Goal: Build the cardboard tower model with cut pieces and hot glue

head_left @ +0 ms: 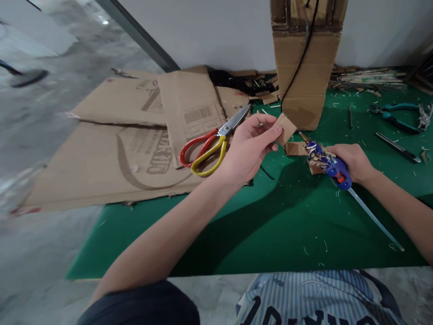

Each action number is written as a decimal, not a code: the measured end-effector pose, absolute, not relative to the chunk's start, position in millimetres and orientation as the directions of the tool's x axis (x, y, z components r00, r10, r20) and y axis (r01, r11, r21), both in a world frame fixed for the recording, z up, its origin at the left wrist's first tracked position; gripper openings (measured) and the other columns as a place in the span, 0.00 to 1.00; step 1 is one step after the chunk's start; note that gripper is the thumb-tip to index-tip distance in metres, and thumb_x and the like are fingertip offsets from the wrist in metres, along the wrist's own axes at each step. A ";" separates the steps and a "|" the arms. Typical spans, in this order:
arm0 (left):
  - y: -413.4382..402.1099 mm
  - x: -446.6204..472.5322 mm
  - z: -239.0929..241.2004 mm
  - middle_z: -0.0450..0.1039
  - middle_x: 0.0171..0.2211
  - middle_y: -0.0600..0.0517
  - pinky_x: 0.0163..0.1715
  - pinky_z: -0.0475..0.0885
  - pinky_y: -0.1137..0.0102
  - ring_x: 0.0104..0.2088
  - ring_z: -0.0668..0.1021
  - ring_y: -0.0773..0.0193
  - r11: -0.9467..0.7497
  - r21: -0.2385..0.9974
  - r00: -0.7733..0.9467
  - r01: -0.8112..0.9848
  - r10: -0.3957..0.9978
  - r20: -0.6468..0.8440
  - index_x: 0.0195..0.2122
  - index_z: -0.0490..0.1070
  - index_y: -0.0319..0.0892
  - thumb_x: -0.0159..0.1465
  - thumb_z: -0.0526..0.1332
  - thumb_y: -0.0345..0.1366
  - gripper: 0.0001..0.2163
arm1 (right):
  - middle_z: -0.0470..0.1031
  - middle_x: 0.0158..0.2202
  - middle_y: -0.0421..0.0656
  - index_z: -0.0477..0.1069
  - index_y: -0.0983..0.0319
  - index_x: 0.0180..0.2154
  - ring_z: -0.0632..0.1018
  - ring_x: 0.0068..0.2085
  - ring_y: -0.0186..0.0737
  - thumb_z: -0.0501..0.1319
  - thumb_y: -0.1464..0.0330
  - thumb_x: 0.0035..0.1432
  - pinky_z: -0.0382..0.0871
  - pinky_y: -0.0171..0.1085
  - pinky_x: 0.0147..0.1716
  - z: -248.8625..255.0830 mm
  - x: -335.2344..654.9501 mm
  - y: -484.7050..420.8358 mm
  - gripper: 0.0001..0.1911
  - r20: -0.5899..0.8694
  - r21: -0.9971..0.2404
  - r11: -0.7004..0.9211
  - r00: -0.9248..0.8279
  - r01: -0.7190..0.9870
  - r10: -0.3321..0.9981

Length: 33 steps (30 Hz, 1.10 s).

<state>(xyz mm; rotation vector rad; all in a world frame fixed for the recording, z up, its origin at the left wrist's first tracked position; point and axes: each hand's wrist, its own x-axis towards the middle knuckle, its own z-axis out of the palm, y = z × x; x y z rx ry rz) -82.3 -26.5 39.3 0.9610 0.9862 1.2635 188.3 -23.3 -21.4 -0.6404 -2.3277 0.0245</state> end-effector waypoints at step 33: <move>-24.4 -83.2 30.9 0.75 0.29 0.55 0.26 0.73 0.78 0.28 0.76 0.72 0.043 0.967 0.081 -0.251 0.996 -0.023 0.36 0.78 0.42 0.57 0.72 0.28 0.08 | 0.74 0.26 0.39 0.67 0.59 0.36 0.73 0.24 0.36 0.56 0.66 0.66 0.60 0.35 0.24 -18.1 183.8 -23.5 0.05 0.594 -0.171 0.872 -0.658 0.458 0.463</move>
